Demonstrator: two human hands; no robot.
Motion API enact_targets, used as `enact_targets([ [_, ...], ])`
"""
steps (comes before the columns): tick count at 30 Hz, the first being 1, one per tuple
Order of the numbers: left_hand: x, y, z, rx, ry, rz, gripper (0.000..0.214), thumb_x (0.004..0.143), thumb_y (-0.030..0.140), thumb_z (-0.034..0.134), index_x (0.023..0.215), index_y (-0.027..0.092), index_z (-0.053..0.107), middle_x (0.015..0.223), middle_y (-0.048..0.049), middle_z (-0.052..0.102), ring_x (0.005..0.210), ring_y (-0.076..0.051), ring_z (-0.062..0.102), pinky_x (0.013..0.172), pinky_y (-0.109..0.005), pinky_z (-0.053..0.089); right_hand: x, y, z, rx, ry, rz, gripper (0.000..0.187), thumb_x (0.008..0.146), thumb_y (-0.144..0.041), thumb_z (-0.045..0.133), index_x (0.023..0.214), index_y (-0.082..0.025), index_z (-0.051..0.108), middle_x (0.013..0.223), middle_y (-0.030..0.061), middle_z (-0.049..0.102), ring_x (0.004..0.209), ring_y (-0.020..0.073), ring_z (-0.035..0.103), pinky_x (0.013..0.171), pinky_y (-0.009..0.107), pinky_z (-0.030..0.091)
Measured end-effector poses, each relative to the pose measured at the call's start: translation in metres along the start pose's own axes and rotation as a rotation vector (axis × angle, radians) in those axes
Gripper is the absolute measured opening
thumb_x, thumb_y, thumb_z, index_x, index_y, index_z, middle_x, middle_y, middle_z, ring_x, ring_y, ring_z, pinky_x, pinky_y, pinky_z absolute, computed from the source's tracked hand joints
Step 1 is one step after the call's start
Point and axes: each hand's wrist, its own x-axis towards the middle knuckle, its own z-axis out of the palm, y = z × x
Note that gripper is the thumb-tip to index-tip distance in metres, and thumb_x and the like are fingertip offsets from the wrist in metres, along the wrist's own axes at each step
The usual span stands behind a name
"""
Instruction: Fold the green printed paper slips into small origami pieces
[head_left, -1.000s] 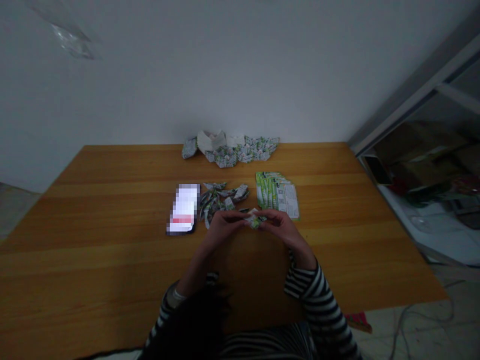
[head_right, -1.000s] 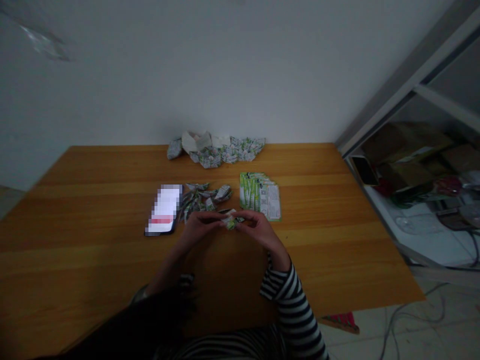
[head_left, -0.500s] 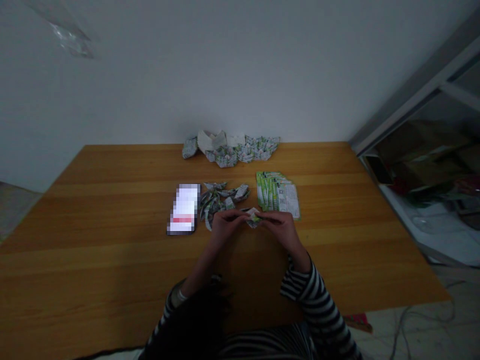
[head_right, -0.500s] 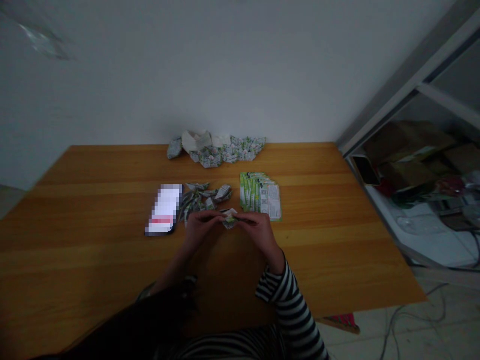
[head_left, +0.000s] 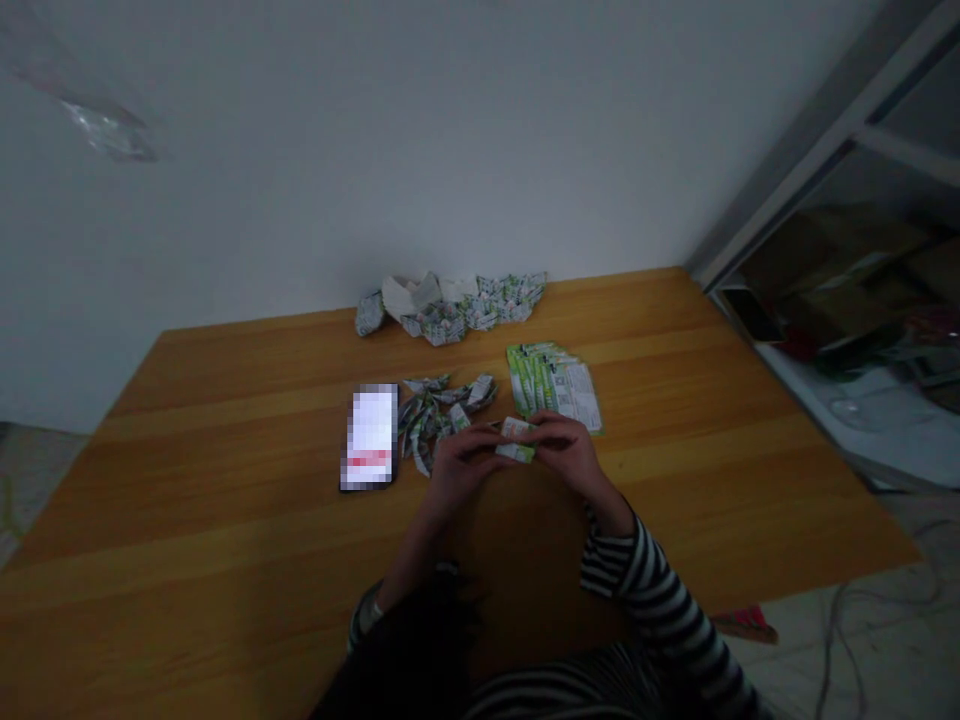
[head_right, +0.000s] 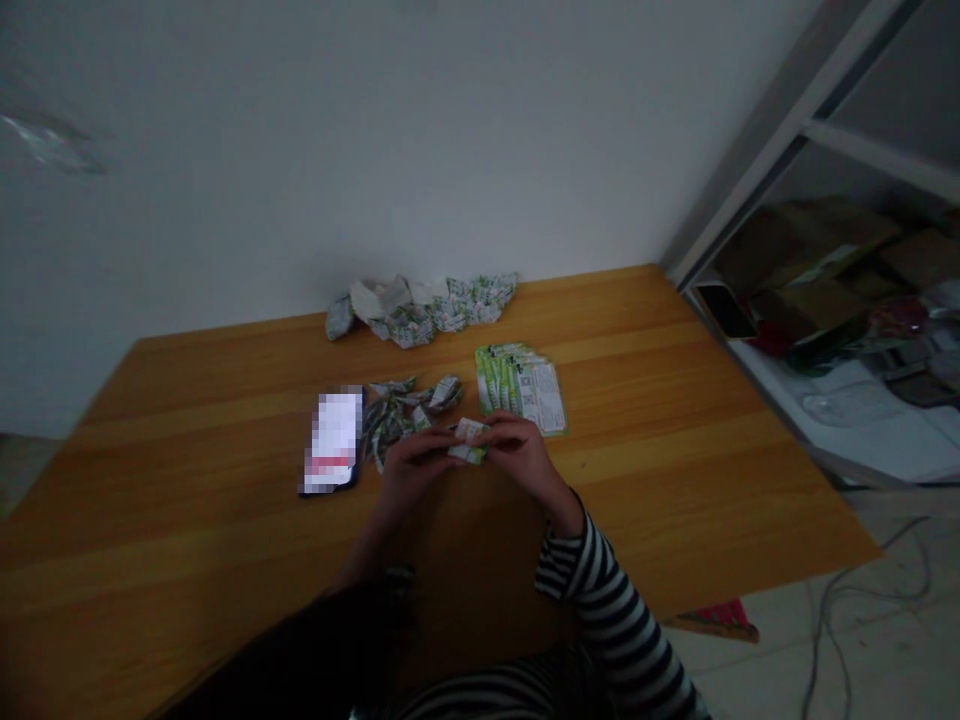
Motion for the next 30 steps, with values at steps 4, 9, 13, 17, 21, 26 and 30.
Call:
enact_targets([
  [4, -0.002, -0.008, -0.004, 0.101, 0.060, 0.001, 0.011, 0.079, 0.029, 0.076, 0.089, 0.025, 0.080, 0.091, -0.0066, 0.078, 0.083, -0.020, 0.073, 0.075, -0.031, 0.058, 0.001, 0.000, 0.004, -0.002, -0.031, -0.001, 0.014, 0.076, -0.030, 0.075, 0.088, -0.026, 0.081, 0.089, 0.0044, 0.069, 0.081, 0.0171, 0.066, 0.070, 0.028, 0.052],
  [9, -0.002, -0.012, -0.005, 0.133, 0.088, -0.023, 0.010, 0.081, 0.028, 0.073, 0.087, 0.025, 0.080, 0.091, -0.0061, 0.079, 0.088, -0.021, 0.074, 0.081, -0.034, 0.059, 0.002, 0.000, 0.006, -0.002, -0.066, -0.005, 0.023, 0.076, -0.039, 0.078, 0.095, -0.027, 0.080, 0.093, 0.0047, 0.069, 0.084, 0.0174, 0.066, 0.070, 0.028, 0.053],
  [13, -0.003, -0.010, -0.003, 0.095, 0.064, -0.096, 0.009, 0.081, 0.024, 0.072, 0.085, 0.026, 0.080, 0.090, -0.0052, 0.080, 0.089, -0.023, 0.075, 0.085, -0.037, 0.059, 0.003, 0.000, 0.004, -0.045, -0.089, -0.076, 0.017, 0.076, -0.038, 0.079, 0.091, -0.030, 0.080, 0.107, 0.0054, 0.067, 0.098, 0.0201, 0.065, 0.086, 0.036, 0.053],
  [17, -0.004, -0.008, -0.002, 0.068, 0.079, -0.162, 0.009, 0.078, 0.022, 0.073, 0.083, 0.024, 0.080, 0.085, -0.0041, 0.080, 0.082, -0.022, 0.075, 0.079, -0.035, 0.059, 0.003, 0.001, 0.004, -0.107, -0.047, -0.121, 0.014, 0.079, -0.036, 0.076, 0.092, -0.032, 0.080, 0.104, 0.0053, 0.068, 0.099, 0.0209, 0.065, 0.088, 0.038, 0.052],
  [21, -0.005, -0.006, 0.001, 0.062, 0.130, -0.212, 0.008, 0.076, 0.023, 0.074, 0.083, 0.022, 0.079, 0.083, -0.0038, 0.080, 0.078, -0.021, 0.075, 0.074, -0.032, 0.059, 0.001, 0.003, 0.010, -0.084, 0.027, -0.108, 0.012, 0.081, -0.039, 0.074, 0.089, -0.032, 0.080, 0.096, 0.0042, 0.071, 0.091, 0.0205, 0.066, 0.081, 0.036, 0.053],
  [26, -0.006, -0.004, 0.014, 0.052, 0.223, -0.282, 0.010, 0.079, 0.028, 0.072, 0.080, 0.019, 0.077, 0.080, -0.0032, 0.079, 0.077, -0.019, 0.074, 0.075, -0.030, 0.059, 0.003, 0.006, 0.024, -0.050, 0.212, -0.006, 0.013, 0.077, -0.036, 0.076, 0.071, -0.025, 0.079, 0.079, 0.0034, 0.072, 0.076, 0.0187, 0.066, 0.070, 0.032, 0.053],
  [30, -0.006, -0.007, 0.021, -0.102, 0.324, -0.396, 0.015, 0.076, 0.030, 0.075, 0.081, 0.016, 0.075, 0.079, -0.0042, 0.078, 0.072, -0.017, 0.073, 0.070, -0.028, 0.059, 0.004, 0.009, 0.034, 0.045, 0.338, 0.189, 0.016, 0.071, -0.037, 0.079, 0.068, -0.022, 0.077, 0.071, 0.0029, 0.074, 0.068, 0.0183, 0.067, 0.065, 0.031, 0.054],
])
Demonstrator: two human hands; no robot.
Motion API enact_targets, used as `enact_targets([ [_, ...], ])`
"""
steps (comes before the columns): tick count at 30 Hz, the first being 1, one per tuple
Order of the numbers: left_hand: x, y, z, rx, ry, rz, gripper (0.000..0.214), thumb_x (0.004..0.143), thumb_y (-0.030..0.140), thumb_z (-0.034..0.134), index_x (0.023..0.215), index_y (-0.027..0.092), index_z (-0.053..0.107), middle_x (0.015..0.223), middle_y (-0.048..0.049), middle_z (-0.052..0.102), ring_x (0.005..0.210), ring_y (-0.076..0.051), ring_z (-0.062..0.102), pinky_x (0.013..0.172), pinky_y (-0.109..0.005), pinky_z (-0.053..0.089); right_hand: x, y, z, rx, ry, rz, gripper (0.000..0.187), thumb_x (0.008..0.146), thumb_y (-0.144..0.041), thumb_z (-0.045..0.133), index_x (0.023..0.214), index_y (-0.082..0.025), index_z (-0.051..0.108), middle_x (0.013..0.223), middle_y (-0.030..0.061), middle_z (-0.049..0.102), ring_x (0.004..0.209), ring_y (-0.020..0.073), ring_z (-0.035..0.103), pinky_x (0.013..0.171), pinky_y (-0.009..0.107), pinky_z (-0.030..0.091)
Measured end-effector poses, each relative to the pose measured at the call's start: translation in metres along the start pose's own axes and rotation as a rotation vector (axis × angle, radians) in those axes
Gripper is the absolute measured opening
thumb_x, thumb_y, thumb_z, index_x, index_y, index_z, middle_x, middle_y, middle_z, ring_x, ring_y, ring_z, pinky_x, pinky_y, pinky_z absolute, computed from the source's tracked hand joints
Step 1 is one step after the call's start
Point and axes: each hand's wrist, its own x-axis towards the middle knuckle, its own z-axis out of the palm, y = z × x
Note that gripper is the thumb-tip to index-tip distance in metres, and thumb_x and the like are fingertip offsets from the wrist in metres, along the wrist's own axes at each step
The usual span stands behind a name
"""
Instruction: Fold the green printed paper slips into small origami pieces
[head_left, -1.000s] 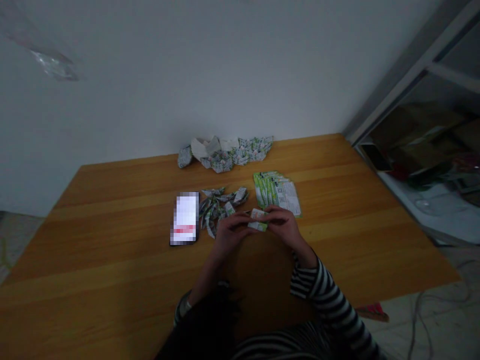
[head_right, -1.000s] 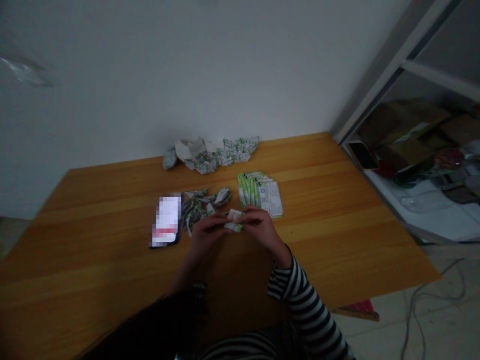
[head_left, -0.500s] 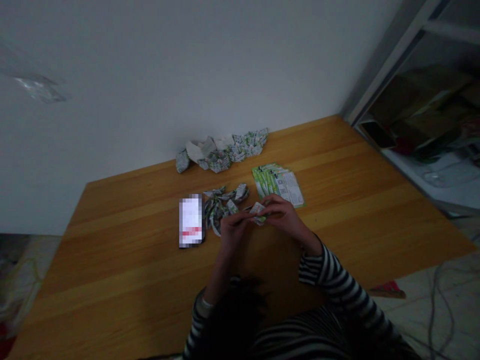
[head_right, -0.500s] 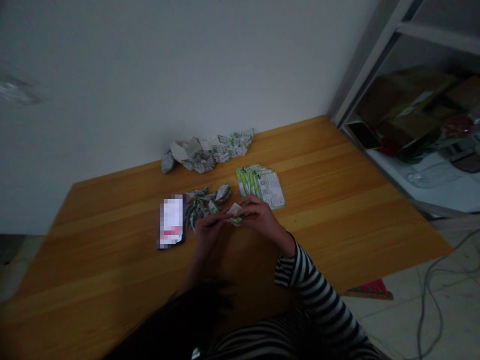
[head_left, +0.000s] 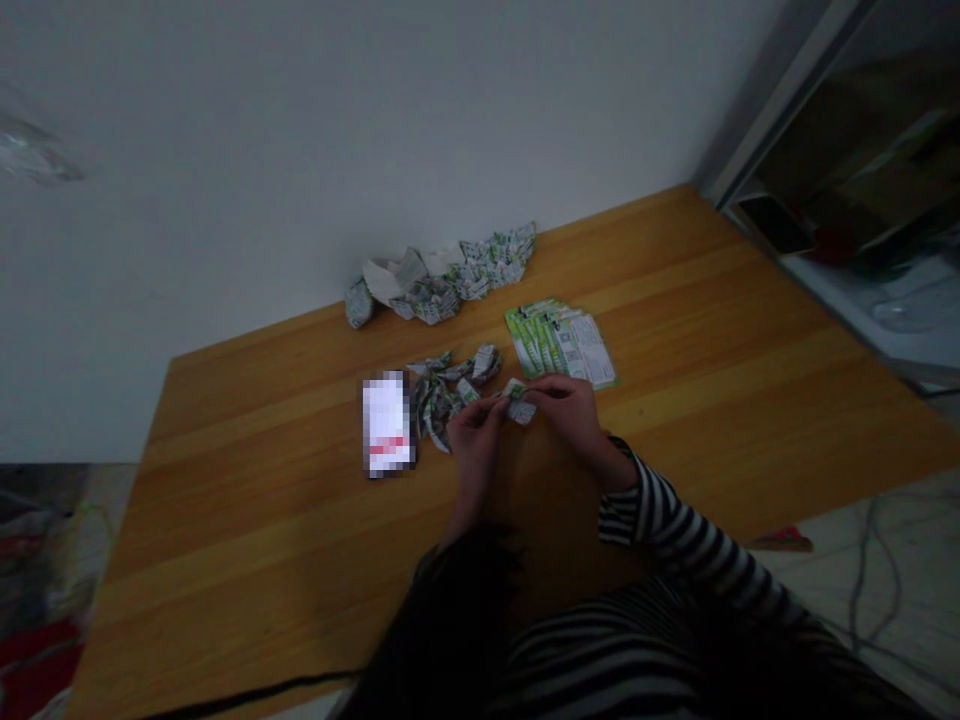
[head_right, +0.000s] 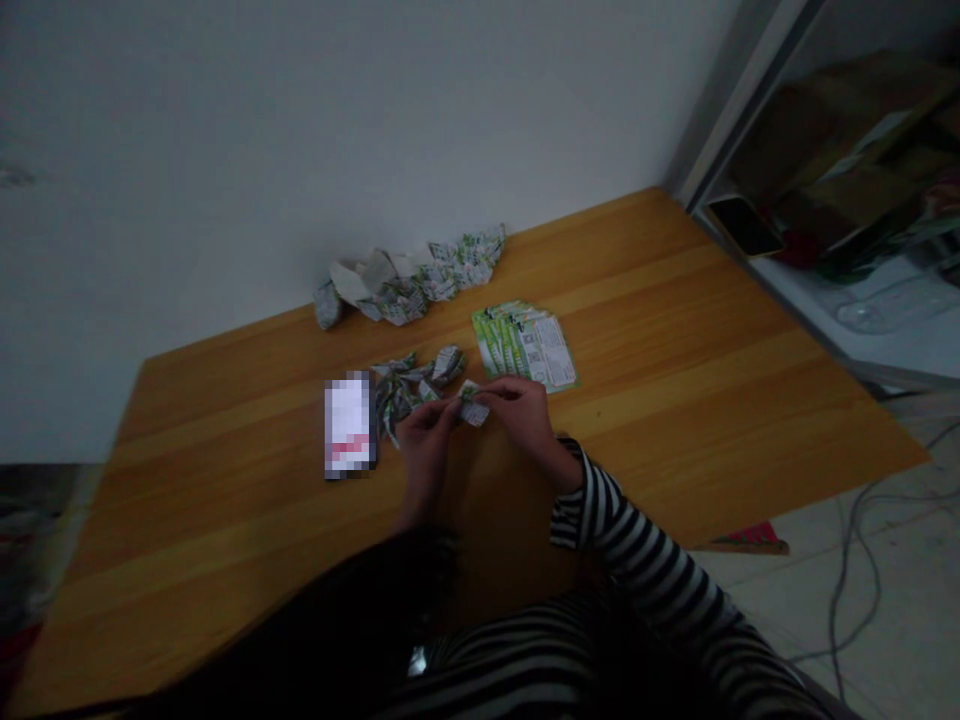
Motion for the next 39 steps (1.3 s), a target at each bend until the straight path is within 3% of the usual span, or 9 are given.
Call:
enact_targets([
  [6, 0.001, 0.000, 0.002, -0.198, 0.027, -0.045, 0.026, 0.073, 0.030, 0.080, 0.093, 0.016, 0.072, 0.082, -0.0041, 0.078, 0.073, -0.015, 0.074, 0.070, -0.025, 0.058, 0.002, 0.001, -0.001, 0.133, -0.046, 0.089, 0.028, 0.068, -0.039, 0.081, 0.091, -0.024, 0.079, 0.092, 0.0038, 0.078, 0.078, 0.0192, 0.071, 0.073, 0.032, 0.057],
  [10, 0.000, 0.003, 0.002, -0.205, 0.004, -0.060, 0.032, 0.075, 0.030, 0.079, 0.102, 0.017, 0.071, 0.079, -0.0042, 0.079, 0.072, -0.016, 0.074, 0.070, -0.025, 0.058, 0.005, 0.002, -0.006, 0.119, -0.052, 0.125, 0.020, 0.066, -0.038, 0.082, 0.077, -0.022, 0.078, 0.078, 0.0025, 0.077, 0.070, 0.0188, 0.070, 0.067, 0.031, 0.056],
  [14, 0.000, 0.004, 0.003, -0.152, 0.031, -0.056, 0.028, 0.075, 0.031, 0.079, 0.099, 0.016, 0.071, 0.078, -0.0043, 0.078, 0.070, -0.016, 0.073, 0.066, -0.024, 0.058, 0.005, 0.005, -0.007, 0.068, -0.003, 0.123, 0.016, 0.066, -0.035, 0.081, 0.069, -0.020, 0.076, 0.070, 0.0022, 0.075, 0.065, 0.0178, 0.068, 0.063, 0.030, 0.055],
  [20, -0.006, 0.003, 0.010, -0.153, 0.077, -0.009, 0.030, 0.076, 0.032, 0.078, 0.101, 0.016, 0.070, 0.086, -0.0059, 0.078, 0.076, -0.017, 0.074, 0.071, -0.028, 0.059, -0.001, 0.005, 0.001, 0.072, 0.089, 0.056, 0.015, 0.069, -0.032, 0.078, 0.066, -0.019, 0.072, 0.066, 0.0020, 0.073, 0.062, 0.0165, 0.065, 0.061, 0.029, 0.054],
  [24, -0.006, 0.000, 0.009, -0.140, 0.030, -0.012, 0.030, 0.079, 0.032, 0.075, 0.104, 0.017, 0.070, 0.094, -0.0074, 0.078, 0.081, -0.018, 0.073, 0.074, -0.029, 0.058, -0.001, 0.005, 0.001, 0.109, 0.130, 0.024, 0.017, 0.069, -0.032, 0.079, 0.069, -0.020, 0.066, 0.068, 0.0013, 0.071, 0.063, 0.0157, 0.065, 0.062, 0.028, 0.053],
  [26, -0.003, 0.000, 0.005, -0.097, -0.050, -0.024, 0.028, 0.079, 0.032, 0.074, 0.103, 0.017, 0.072, 0.099, -0.0083, 0.077, 0.086, -0.019, 0.073, 0.078, -0.031, 0.057, 0.001, 0.005, -0.002, 0.097, 0.080, -0.007, 0.016, 0.071, -0.030, 0.077, 0.075, -0.020, 0.065, 0.067, -0.0010, 0.068, 0.062, 0.0144, 0.063, 0.060, 0.027, 0.051],
  [30, 0.004, 0.003, -0.003, 0.059, -0.174, -0.043, 0.024, 0.080, 0.035, 0.071, 0.095, 0.016, 0.077, 0.095, -0.0075, 0.078, 0.088, -0.021, 0.071, 0.082, -0.032, 0.054, 0.001, 0.001, -0.009, 0.030, -0.147, -0.041, 0.020, 0.076, -0.024, 0.073, 0.094, -0.022, 0.065, 0.071, -0.0030, 0.067, 0.065, 0.0136, 0.064, 0.061, 0.025, 0.050],
  [34, 0.005, 0.005, -0.006, 0.098, -0.154, -0.072, 0.021, 0.075, 0.036, 0.076, 0.082, 0.016, 0.079, 0.080, -0.0049, 0.077, 0.074, -0.019, 0.068, 0.071, -0.029, 0.052, 0.000, -0.003, -0.010, -0.005, -0.225, -0.073, 0.019, 0.077, -0.021, 0.071, 0.093, -0.023, 0.060, 0.078, -0.0019, 0.068, 0.072, 0.0147, 0.067, 0.066, 0.026, 0.051],
  [39, -0.001, 0.002, -0.002, -0.018, -0.072, -0.091, 0.020, 0.077, 0.036, 0.074, 0.077, 0.017, 0.079, 0.071, -0.0025, 0.074, 0.065, -0.015, 0.063, 0.063, -0.026, 0.048, -0.003, -0.008, -0.008, -0.022, -0.247, -0.077, 0.022, 0.076, -0.020, 0.073, 0.090, -0.023, 0.056, 0.079, -0.0023, 0.067, 0.072, 0.0143, 0.067, 0.063, 0.025, 0.050],
])
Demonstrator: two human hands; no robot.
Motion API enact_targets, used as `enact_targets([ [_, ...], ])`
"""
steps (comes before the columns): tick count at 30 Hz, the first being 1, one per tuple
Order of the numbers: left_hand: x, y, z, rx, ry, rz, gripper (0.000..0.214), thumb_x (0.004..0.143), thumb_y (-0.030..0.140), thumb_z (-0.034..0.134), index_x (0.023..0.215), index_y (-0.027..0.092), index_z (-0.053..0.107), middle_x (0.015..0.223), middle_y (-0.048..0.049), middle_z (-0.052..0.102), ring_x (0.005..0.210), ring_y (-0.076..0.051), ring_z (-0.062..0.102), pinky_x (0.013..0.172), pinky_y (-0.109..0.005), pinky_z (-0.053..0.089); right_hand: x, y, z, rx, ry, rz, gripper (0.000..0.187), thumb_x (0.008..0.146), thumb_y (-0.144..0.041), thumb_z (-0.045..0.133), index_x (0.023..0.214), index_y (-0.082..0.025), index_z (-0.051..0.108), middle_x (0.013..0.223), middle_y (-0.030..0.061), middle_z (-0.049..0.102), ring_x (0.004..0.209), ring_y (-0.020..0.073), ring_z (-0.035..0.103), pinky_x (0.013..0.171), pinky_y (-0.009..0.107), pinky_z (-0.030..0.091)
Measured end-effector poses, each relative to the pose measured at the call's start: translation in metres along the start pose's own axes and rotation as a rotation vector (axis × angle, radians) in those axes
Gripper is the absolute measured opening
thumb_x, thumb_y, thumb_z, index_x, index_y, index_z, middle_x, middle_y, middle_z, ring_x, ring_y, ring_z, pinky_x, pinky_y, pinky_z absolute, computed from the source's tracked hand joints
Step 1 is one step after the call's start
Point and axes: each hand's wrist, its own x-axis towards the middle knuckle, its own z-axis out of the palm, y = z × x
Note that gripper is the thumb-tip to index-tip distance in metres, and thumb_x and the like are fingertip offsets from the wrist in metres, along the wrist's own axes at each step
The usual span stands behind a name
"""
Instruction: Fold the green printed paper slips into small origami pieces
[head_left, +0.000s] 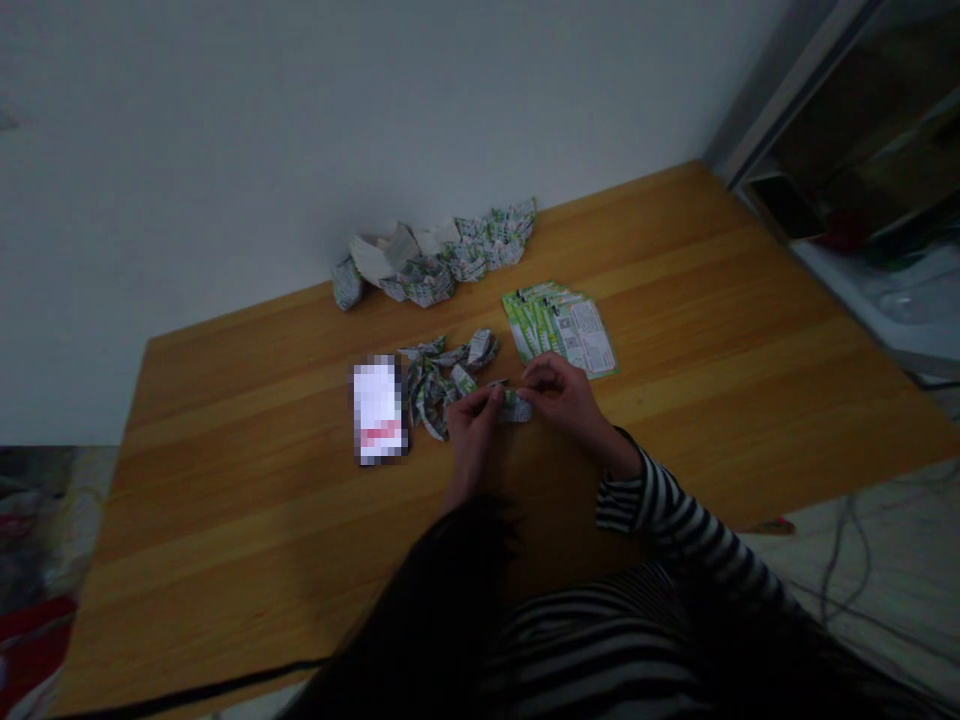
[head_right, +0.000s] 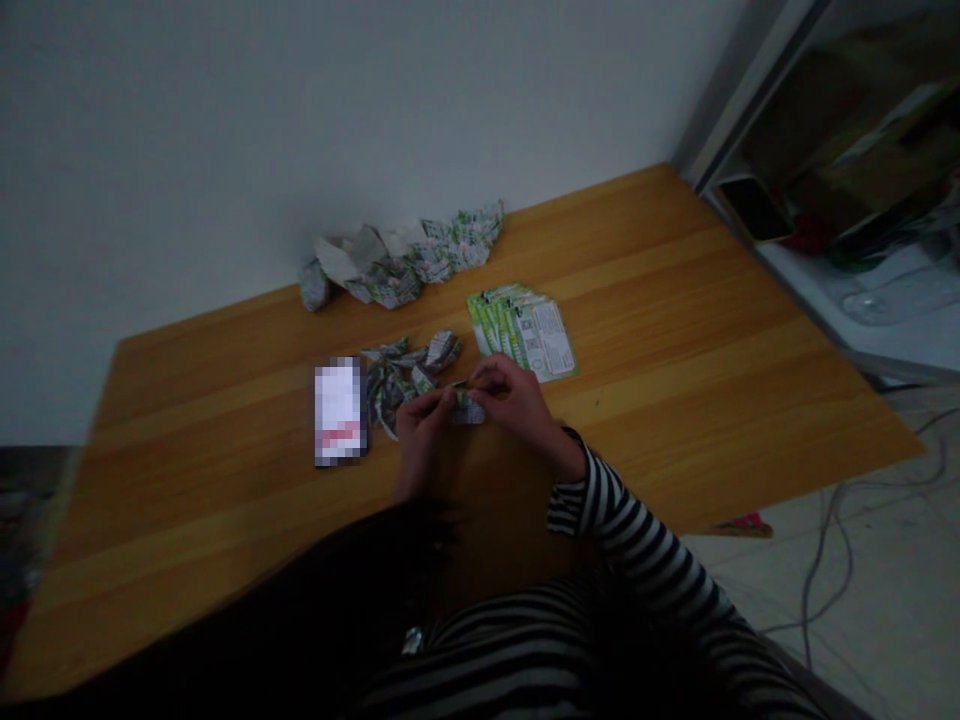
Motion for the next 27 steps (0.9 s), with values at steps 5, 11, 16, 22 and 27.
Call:
enact_targets([
  [5, -0.001, -0.003, 0.001, -0.014, 0.076, 0.014, 0.020, 0.076, 0.036, 0.074, 0.070, 0.016, 0.076, 0.062, 0.0002, 0.069, 0.057, -0.013, 0.059, 0.057, -0.023, 0.046, -0.002, 0.000, 0.006, 0.014, 0.015, 0.016, 0.024, 0.075, -0.022, 0.073, 0.089, -0.023, 0.054, 0.076, -0.0029, 0.066, 0.070, 0.0139, 0.065, 0.062, 0.024, 0.049],
  [11, 0.006, -0.001, -0.006, 0.023, -0.012, 0.080, 0.032, 0.087, 0.043, 0.064, 0.100, 0.017, 0.077, 0.095, -0.0068, 0.078, 0.087, -0.020, 0.070, 0.079, -0.030, 0.053, 0.003, 0.006, 0.002, 0.067, 0.124, 0.043, 0.026, 0.076, -0.029, 0.074, 0.095, -0.023, 0.058, 0.068, -0.0040, 0.066, 0.063, 0.0144, 0.064, 0.059, 0.025, 0.049],
  [16, -0.002, 0.005, 0.001, 0.120, 0.047, 0.177, 0.039, 0.093, 0.049, 0.053, 0.107, 0.019, 0.074, 0.107, -0.0085, 0.075, 0.101, -0.023, 0.068, 0.091, -0.035, 0.051, -0.003, 0.006, 0.001, -0.172, 0.347, -0.087, 0.013, 0.080, -0.028, 0.073, 0.089, -0.024, 0.064, 0.080, 0.0009, 0.072, 0.075, 0.0177, 0.068, 0.070, 0.030, 0.054],
  [22, -0.005, -0.001, 0.008, -0.051, -0.116, 0.025, 0.042, 0.088, 0.058, 0.056, 0.095, 0.020, 0.073, 0.095, -0.0060, 0.075, 0.091, -0.021, 0.069, 0.081, -0.030, 0.054, -0.013, 0.000, 0.015, -0.370, -0.020, -0.288, 0.030, 0.081, -0.020, 0.070, 0.110, -0.027, 0.068, 0.109, 0.0062, 0.073, 0.106, 0.0239, 0.065, 0.096, 0.041, 0.051],
  [27, 0.005, -0.004, -0.006, -0.120, -0.060, 0.014, 0.037, 0.086, 0.049, 0.064, 0.106, 0.018, 0.073, 0.098, -0.0072, 0.075, 0.090, -0.020, 0.069, 0.077, -0.029, 0.053, -0.010, -0.009, 0.012, 0.016, -0.081, -0.227, 0.056, 0.087, -0.031, 0.065, 0.140, -0.028, 0.045, 0.138, 0.0085, 0.058, 0.127, 0.0235, 0.055, 0.106, 0.043, 0.047],
])
